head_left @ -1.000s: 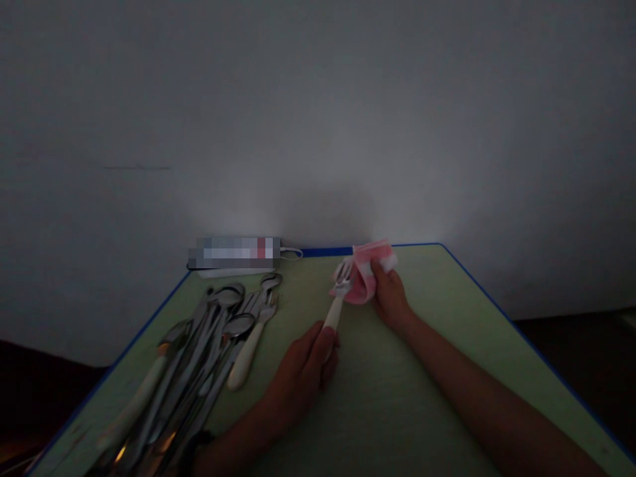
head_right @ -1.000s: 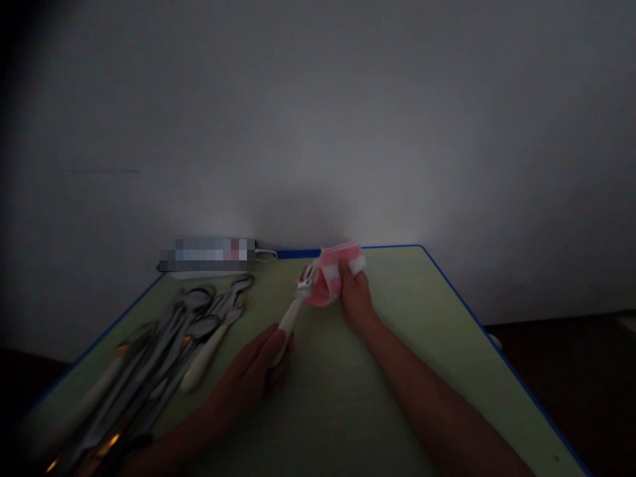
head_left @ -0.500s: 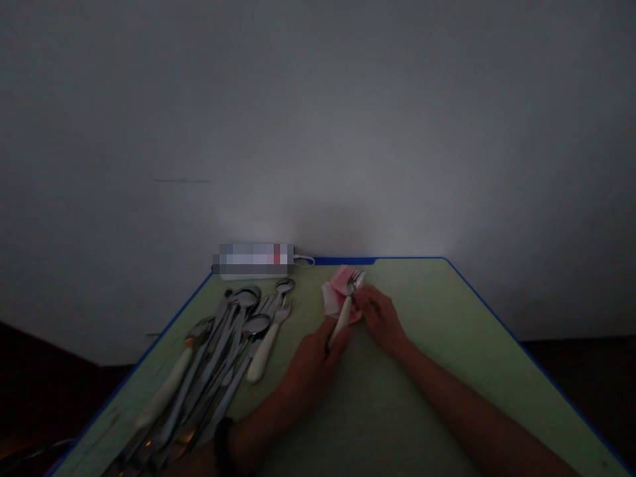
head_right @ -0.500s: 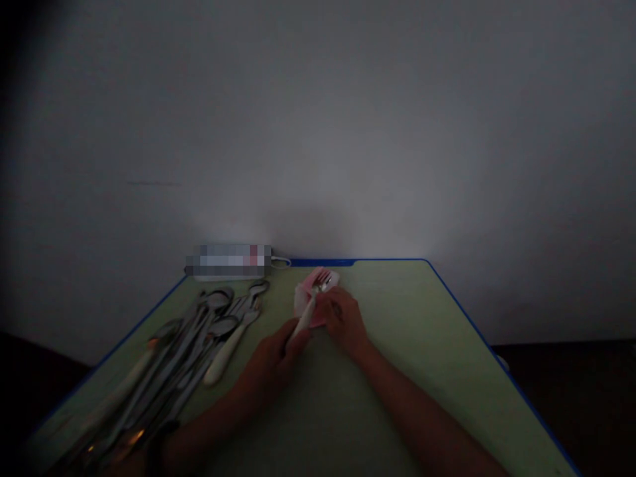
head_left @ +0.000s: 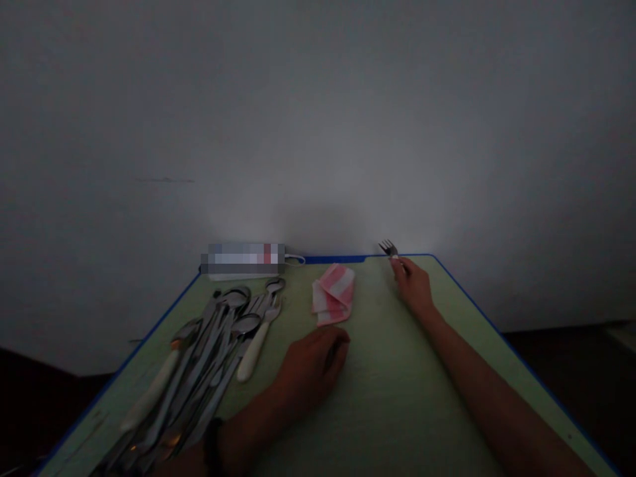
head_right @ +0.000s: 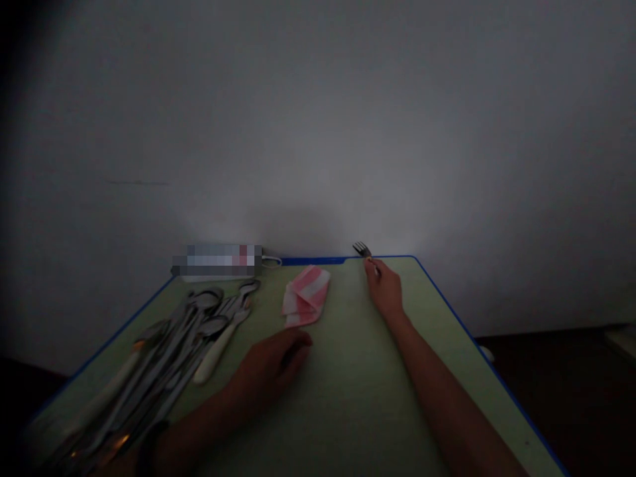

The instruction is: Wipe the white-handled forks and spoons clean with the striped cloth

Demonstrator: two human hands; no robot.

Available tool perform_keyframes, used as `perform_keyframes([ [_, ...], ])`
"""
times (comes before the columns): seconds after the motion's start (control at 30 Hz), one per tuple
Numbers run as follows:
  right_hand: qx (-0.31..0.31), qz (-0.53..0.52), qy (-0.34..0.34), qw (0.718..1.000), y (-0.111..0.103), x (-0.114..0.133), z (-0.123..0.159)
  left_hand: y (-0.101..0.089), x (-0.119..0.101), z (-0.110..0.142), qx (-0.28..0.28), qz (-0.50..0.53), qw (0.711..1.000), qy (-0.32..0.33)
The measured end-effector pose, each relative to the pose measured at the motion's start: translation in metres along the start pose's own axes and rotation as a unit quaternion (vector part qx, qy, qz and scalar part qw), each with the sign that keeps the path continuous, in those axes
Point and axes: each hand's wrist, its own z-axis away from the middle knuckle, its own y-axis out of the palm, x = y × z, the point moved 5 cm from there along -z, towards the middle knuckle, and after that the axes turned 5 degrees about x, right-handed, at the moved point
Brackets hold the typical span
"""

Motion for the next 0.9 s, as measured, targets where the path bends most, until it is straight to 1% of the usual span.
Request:
perform_keyframes([
  [0.07, 0.004, 0.157, 0.006, 0.988, -0.012, -0.02, -0.006, 0.0, -0.002, -0.001, -0.011, -0.023, 0.999, 0.027],
  [0.13, 0.021, 0.285, 0.047, 0.957, -0.019, -0.041, -0.008, 0.002, -0.002, -0.001, -0.019, -0.039, 0.998, 0.051],
  [0.17, 0.025, 0.326, 0.061, 0.943, -0.02, -0.05, -0.009, 0.003, -0.002, -0.002, -0.021, -0.045, 0.997, 0.06],
  [0.2, 0.026, 0.344, 0.07, 0.936, -0.022, -0.058, -0.009, 0.004, -0.002, -0.002, -0.021, -0.052, 0.996, 0.067],
  [0.3, 0.02, 0.36, 0.086, 0.929, -0.024, -0.071, -0.012, 0.007, -0.001, -0.002, -0.016, -0.066, 0.995, 0.074],
  [0.43, 0.016, 0.375, 0.096, 0.922, -0.03, -0.076, -0.014, 0.007, -0.001, -0.002, -0.008, -0.071, 0.994, 0.079],
  [0.6, 0.058, 0.407, 0.08, 0.908, -0.047, -0.087, -0.009, 0.004, -0.004, -0.003, 0.014, -0.076, 0.994, 0.076],
  [0.73, 0.032, 0.412, 0.101, 0.905, -0.061, -0.096, -0.005, 0.0, -0.007, -0.005, 0.029, -0.071, 0.995, 0.069],
  [0.9, 0.017, 0.408, 0.113, 0.906, -0.06, -0.094, -0.003, 0.002, -0.004, -0.005, 0.019, -0.074, 0.995, 0.068],
])
